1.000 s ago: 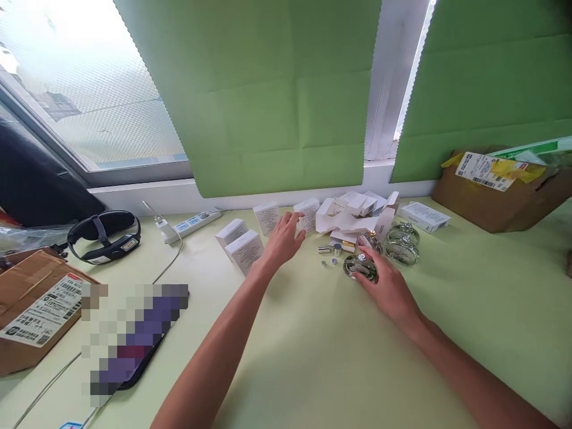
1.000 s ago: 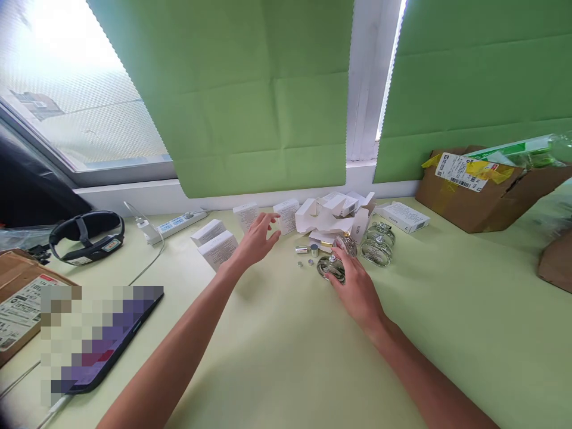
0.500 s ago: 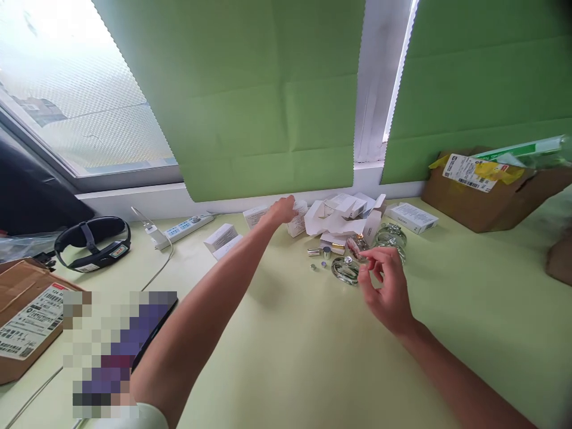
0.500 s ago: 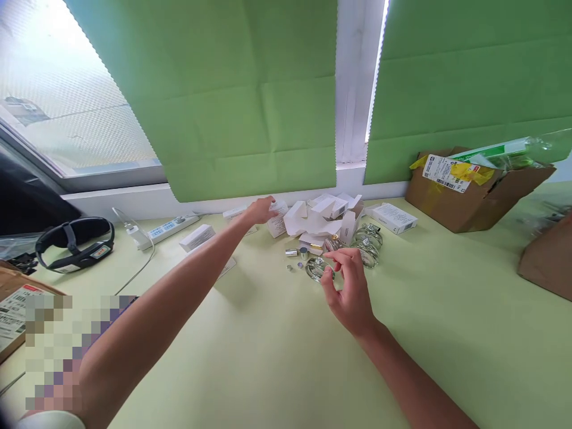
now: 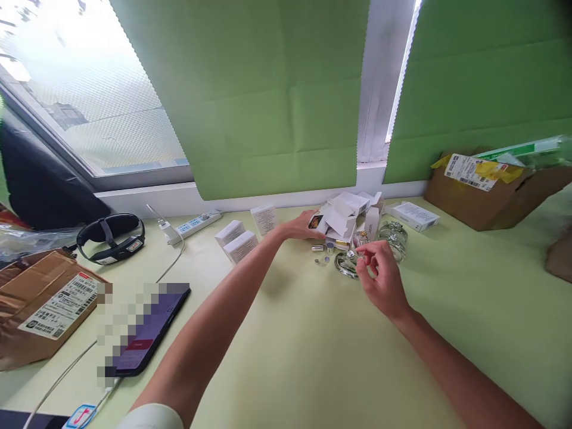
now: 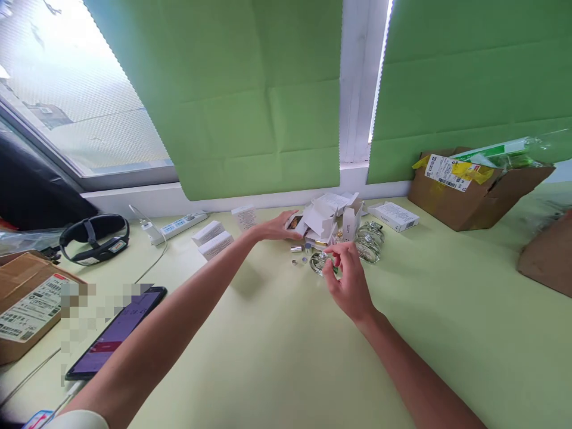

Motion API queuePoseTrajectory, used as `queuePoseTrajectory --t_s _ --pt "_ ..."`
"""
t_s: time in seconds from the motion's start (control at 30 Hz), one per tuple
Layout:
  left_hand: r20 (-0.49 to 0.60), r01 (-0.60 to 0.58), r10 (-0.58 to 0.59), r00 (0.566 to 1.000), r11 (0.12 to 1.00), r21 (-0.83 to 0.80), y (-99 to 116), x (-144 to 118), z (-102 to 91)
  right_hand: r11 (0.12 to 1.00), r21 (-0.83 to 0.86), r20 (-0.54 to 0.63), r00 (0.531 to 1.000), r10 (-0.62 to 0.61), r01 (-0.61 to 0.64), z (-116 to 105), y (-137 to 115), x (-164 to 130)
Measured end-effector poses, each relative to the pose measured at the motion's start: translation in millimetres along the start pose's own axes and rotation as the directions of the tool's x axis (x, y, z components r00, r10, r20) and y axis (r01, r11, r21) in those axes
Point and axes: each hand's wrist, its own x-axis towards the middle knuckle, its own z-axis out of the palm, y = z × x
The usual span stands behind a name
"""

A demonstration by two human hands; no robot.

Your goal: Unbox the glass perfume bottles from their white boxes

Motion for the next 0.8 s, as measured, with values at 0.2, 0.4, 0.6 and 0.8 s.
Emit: queuePoseTrajectory --t_s 0.2,0.4,0.6,0.8 --pt "-0.044 -0.011 0.015 0.999 0.996 0.092 -5 0 4.9 0.999 0.006 0.001 0.999 0.035 -0.035 -2 2 2" --pt "-0.206 0.163 -0.122 0.971 0.967 0.195 -4 2 11.2 0.995 -0.007 0.014 0.995 0.096 -0.096 -2 0 1" --pt "-0.355 0.345 -0.278 0.893 0.928 0.142 -15 7 0.2 0.983 -0.045 0.272 0.945 0.182 -0.176 -11 -7 4" --pt "-0.439 0.322 -0.255 0.861 0.943 0.084 -3 -13 -21.0 0.948 -0.098 0.601 0.741 0.299 -0.303 -22 -3 11"
